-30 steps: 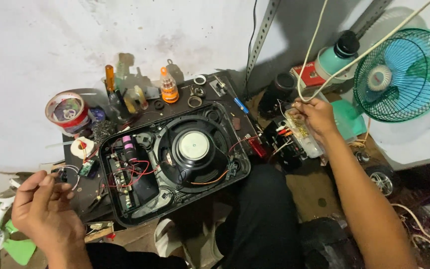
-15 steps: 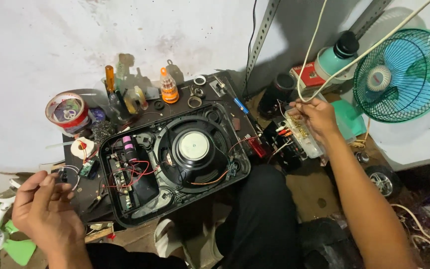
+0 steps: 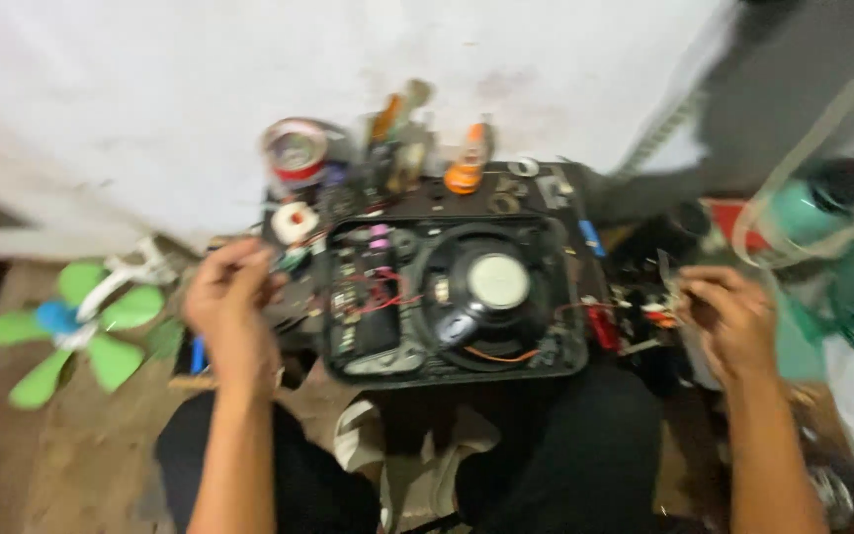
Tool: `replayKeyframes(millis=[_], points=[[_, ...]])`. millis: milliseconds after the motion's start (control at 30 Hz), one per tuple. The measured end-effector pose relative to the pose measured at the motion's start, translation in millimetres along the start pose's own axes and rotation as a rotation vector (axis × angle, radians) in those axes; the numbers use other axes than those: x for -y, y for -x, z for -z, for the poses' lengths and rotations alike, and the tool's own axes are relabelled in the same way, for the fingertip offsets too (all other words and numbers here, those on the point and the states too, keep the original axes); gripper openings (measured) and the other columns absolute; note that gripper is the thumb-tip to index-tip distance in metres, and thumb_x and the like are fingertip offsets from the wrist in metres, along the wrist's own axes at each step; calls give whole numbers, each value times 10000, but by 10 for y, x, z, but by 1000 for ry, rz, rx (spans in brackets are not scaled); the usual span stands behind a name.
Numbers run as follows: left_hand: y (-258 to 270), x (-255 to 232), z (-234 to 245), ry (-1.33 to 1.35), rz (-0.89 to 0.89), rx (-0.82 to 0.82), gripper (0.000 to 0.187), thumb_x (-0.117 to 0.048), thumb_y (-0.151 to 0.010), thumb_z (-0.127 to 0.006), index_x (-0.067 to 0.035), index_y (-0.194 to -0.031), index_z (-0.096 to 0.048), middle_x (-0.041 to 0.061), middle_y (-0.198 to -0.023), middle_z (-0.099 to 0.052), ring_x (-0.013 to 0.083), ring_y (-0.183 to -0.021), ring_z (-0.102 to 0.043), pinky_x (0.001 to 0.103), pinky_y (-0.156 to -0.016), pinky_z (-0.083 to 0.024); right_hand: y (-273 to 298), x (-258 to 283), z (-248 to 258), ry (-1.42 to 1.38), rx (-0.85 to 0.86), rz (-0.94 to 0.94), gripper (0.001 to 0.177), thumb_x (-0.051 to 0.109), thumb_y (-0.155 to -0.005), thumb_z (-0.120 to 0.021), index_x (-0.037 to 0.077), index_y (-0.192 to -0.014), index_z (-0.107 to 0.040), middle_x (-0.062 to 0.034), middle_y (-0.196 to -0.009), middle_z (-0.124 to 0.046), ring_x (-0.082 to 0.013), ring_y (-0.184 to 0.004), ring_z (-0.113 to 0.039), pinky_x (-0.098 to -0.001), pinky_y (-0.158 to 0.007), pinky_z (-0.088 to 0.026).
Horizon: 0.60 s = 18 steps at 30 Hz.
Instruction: The person works on a disassembled electronic device, connecting wires to a circuit board and a speaker. They handle a small blue circuit board, red and black wires, and a speaker, then retrieve a small component from a plastic parts box and attach it to the wiring.
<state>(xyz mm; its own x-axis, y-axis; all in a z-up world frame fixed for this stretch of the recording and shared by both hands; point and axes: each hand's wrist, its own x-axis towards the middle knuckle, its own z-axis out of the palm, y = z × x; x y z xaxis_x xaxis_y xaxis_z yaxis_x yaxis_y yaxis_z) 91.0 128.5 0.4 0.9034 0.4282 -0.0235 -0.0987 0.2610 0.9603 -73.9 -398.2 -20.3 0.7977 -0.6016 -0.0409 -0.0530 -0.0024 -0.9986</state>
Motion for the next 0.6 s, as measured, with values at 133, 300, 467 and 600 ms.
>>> replayKeyframes(millis=[133,300,467,600], points=[[41,-139,23,-21,23,66,133,-90,-883,-746,-70,-1015,-744,11,-789,-661,128,-612,-660,227,-565,-530,335,306,-470,91,106,85,104,32,-1026,-634,10,-1117,-681,-123,-928,-675,-164,-763,-649,-232,-670,-555],[77,-297,53,-68,27,174,120,-123,-930,-719,-62,-1029,-750,42,-804,-678,151,-651,-676,270,-575,-532,687,723,-1167,309,140,213,154,-3,-1049,-628,-7,-1192,-683,-167,-1059,-704,-188,-828,-651,-269,-770,-560],[11,-329,67,-382,197,332,136,-199,-955,-678,-127,-1030,-766,21,-804,-707,111,-706,-685,257,-573,-541,820,960,-1782,339,240,287,180,-38,-1006,-672,-63,-1182,-698,-177,-1004,-728,-183,-774,-676,-259,-773,-581],[93,-374,113,-499,65,404,164,-264,-960,-675,-156,-1043,-766,-9,-750,-625,108,-652,-490,299,-617,-403,892,997,-2106,301,312,315,119,-79,-996,-653,-71,-1104,-702,-173,-972,-725,-187,-774,-674,-263,-752,-585]])
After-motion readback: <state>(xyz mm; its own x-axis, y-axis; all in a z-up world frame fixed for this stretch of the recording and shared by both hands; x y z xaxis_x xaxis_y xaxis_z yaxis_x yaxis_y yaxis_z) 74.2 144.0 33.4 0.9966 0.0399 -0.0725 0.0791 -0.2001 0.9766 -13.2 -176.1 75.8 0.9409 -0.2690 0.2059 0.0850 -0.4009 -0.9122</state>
